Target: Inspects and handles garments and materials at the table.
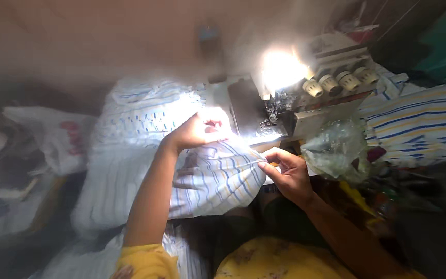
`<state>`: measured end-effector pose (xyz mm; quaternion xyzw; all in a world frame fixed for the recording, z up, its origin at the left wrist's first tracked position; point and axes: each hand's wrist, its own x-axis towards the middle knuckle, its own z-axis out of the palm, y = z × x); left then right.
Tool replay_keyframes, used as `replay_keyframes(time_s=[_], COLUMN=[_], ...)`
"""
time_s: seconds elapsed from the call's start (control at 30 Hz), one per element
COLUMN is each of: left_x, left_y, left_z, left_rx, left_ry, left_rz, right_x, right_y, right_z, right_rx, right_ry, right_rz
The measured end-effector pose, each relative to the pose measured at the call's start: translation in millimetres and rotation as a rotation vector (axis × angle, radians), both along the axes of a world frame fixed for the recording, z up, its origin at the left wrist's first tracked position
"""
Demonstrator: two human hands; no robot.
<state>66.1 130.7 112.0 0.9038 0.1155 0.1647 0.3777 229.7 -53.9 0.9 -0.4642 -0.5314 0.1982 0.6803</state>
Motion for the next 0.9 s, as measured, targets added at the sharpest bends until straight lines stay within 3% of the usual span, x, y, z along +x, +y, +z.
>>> replay_keyframes(time_s=[0.17,0.37,0.43,0.53,0.6,0.67,0.7,0.77,0.83,0.9], left_x=[22.9,38.6,40.9,57.6,76.0,91.2,98.0,112.4,115.2,123.5], left_y=[1.0,5.0,-2.8,-25.9,-19.9,5.0,12.0,9.8,28.9,39.9], left_z=[12.9,21.1,21.4,17.1,-11.7,-67.7,-81.4,-54.9,-105.0,-117.2], left_rx=[-0.194,0.019,-0.035,-0.176,0.087,0.436,0.473,0.260,0.386,0.352], left_ry=[0.025,0.107,0.159,0.310,0.205,0.063,0.090,0.494,0.175,0.135], left_rz=[-0.023,-0.015,0.128,0.506,0.481,0.501,0.551,0.595,0.682,0.719], right_x=[-2.8,1.0,1.9,3.7,5.5,7.6,8.9,12.4,17.5,22.4], right_y=[-4.5,-5.5,-4.6,-1.4,-0.3,-2.4,-3.5,-1.9,3.3,11.4], right_z=[3.3,0.2,-0.5,-4.2,-9.9,-17.3,-20.1,-22.6,-23.7,-22.2], right_rx=[-0.122,-0.172,-0.192,-0.210,-0.213,-0.232,-0.237,-0.209,-0.161,-0.132], right_ry=[0.264,0.329,0.355,0.401,0.410,0.414,0.412,0.400,0.381,0.380], right_rz=[0.031,-0.046,-0.077,-0.135,-0.180,-0.214,-0.230,-0.270,-0.313,-0.348])
